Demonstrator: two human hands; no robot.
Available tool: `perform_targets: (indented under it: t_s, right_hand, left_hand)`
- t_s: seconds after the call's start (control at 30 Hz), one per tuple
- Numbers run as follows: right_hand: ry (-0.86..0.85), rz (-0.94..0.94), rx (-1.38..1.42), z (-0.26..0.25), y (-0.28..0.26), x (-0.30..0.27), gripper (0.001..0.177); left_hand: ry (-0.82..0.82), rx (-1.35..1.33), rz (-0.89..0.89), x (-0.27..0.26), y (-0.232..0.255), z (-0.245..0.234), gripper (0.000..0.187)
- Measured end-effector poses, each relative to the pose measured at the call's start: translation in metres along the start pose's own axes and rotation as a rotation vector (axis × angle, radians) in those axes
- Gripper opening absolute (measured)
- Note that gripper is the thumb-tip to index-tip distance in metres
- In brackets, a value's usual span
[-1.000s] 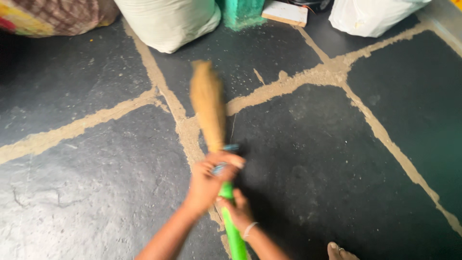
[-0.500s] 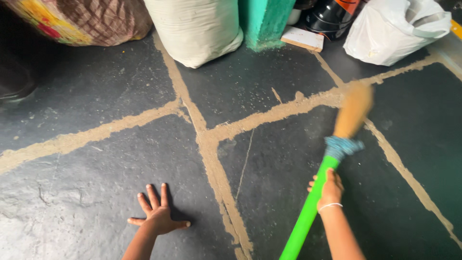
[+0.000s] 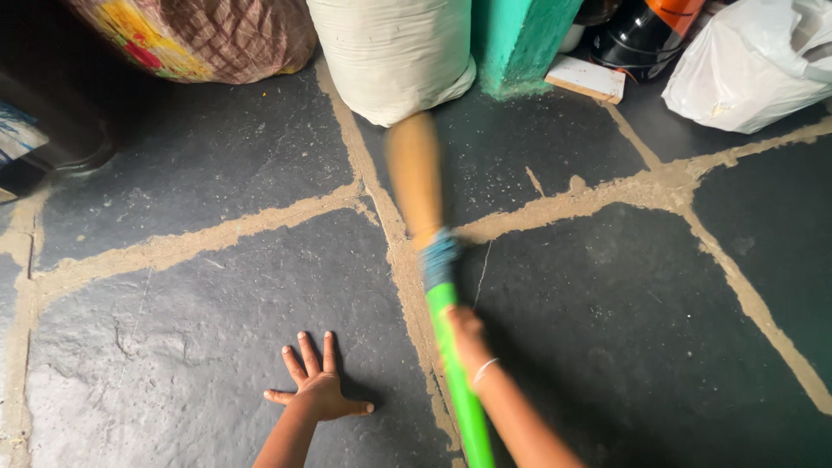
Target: The person sweeps trash, including a coconut shell, food wrappers, and debris, using a broom and by hand on a dark stone floor towards a doorway.
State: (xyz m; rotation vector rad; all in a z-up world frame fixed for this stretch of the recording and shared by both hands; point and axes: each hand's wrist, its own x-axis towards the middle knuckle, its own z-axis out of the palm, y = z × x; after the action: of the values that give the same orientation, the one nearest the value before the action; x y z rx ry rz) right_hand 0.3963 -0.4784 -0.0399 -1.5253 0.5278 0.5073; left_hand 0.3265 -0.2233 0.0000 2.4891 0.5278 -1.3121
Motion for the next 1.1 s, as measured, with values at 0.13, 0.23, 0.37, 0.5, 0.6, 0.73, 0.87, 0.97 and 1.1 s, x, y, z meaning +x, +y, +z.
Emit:
perform_targets:
  t_s: [0.13, 0.23, 0.37, 0.5, 0.6, 0.73, 0.87, 0.97, 1.1]
  right_hand:
    - [-0.396, 0.139, -0.244, 0.045, 0.024, -0.073, 0.044]
    - [-0.458, 0.099, -0.238, 0.036, 0.026, -0.090, 0.048]
    - [-0.157, 0.078, 0.066, -0.022, 0.008, -0.080, 0.035]
    - [0.261, -0.008, 0.181, -0.106, -0.021, -0.056, 0.034]
    - [0.378, 0.020, 0.205, -0.127, -0.012, -0.042, 0.032]
    - [0.323, 0.084, 0.031, -0.094, 0.034, -0.050, 0.034]
    - [-0.089, -0.010, -0.211, -0.015, 0.068, -0.066, 0.038]
    - [-0.361, 0.022, -0.323, 0.018, 0.049, -0.072, 0.041]
    - [-0.567, -0.060, -0.323, 0.045, 0.002, -0.052, 0.047]
  left_hand:
    - [0.023, -0.004, -0.004, 0.000, -0.002, 0.004, 0.162]
    - [0.026, -0.009, -0.001, -0.001, -0.005, 0.005, 0.161]
    - [-0.019, -0.038, 0.007, -0.006, 0.000, -0.004, 0.160]
    - [0.024, -0.051, 0.014, -0.017, 0.001, -0.005, 0.160]
    - [0.013, -0.044, 0.017, -0.018, 0.003, -0.007, 0.161]
    - [0.007, -0.052, 0.014, -0.017, 0.004, -0.009, 0.160]
    - [0.047, -0.088, 0.031, -0.015, 0.000, -0.003, 0.161]
    - [0.054, -0.098, 0.024, -0.012, -0.002, 0.001, 0.163]
    - [0.034, -0.040, 0.011, -0.010, -0.001, 0.002, 0.149]
